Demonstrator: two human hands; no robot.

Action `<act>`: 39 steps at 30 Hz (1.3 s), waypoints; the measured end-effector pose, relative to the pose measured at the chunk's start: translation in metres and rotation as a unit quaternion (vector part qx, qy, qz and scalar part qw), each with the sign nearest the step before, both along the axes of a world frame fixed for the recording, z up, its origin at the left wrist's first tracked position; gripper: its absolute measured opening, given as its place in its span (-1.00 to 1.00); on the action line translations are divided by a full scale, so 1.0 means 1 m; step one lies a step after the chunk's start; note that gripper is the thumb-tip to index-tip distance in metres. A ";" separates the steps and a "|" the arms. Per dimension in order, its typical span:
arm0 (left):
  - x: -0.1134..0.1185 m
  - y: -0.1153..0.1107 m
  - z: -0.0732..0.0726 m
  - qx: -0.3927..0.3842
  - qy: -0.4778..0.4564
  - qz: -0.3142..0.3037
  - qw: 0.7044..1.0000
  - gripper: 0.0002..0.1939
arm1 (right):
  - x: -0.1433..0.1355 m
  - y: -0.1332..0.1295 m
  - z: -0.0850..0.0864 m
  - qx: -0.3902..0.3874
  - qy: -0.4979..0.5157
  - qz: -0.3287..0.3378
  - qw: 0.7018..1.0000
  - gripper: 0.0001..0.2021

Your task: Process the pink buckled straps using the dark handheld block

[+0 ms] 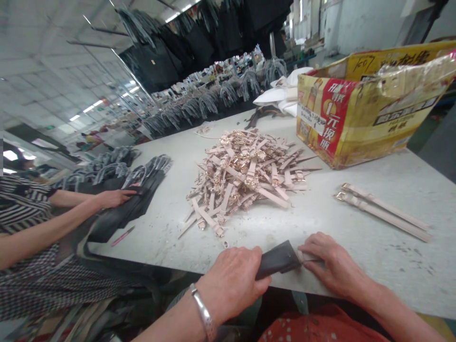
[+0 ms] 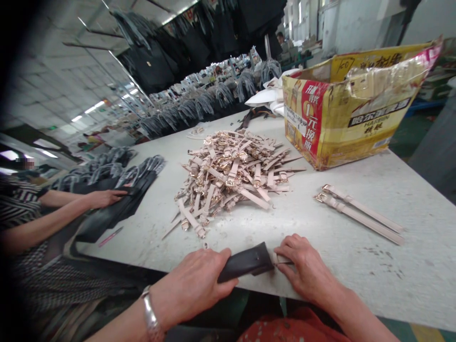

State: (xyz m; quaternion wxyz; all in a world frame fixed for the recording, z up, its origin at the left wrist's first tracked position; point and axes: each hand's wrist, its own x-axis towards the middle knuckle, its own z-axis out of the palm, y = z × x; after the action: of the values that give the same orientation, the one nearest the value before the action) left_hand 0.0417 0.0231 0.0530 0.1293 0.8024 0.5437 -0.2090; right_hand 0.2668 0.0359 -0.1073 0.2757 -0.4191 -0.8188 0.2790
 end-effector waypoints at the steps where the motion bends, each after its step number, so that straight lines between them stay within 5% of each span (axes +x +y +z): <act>1: -0.001 0.000 0.002 -0.005 0.007 0.000 1.000 -0.74 | 0.000 0.000 0.001 0.004 -0.002 0.000 1.000 -0.79; 6: -0.006 -0.006 0.005 0.005 0.016 -0.006 1.000 -0.76 | -0.002 -0.001 0.005 -0.003 -0.016 0.004 1.000 -0.80; 15: -0.008 -0.020 -0.017 0.062 -0.031 0.003 0.998 -0.80 | -0.003 0.001 0.001 -0.005 -0.023 -0.005 1.000 -0.78; 33: -0.002 -0.015 -0.011 0.060 -0.037 -0.012 0.997 -0.81 | -0.002 -0.001 -0.002 -0.008 -0.032 -0.007 0.999 -0.81; 39: 0.005 -0.011 -0.014 0.045 -0.058 -0.036 0.997 -0.66 | 0.005 -0.002 -0.025 0.036 -0.003 -0.017 0.999 -0.76</act>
State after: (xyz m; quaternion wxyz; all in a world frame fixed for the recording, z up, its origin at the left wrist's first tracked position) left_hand 0.0467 0.0118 0.0394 0.1168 0.8373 0.5148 -0.1425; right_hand 0.2717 0.0341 -0.1325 0.2930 -0.4238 -0.8219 0.2428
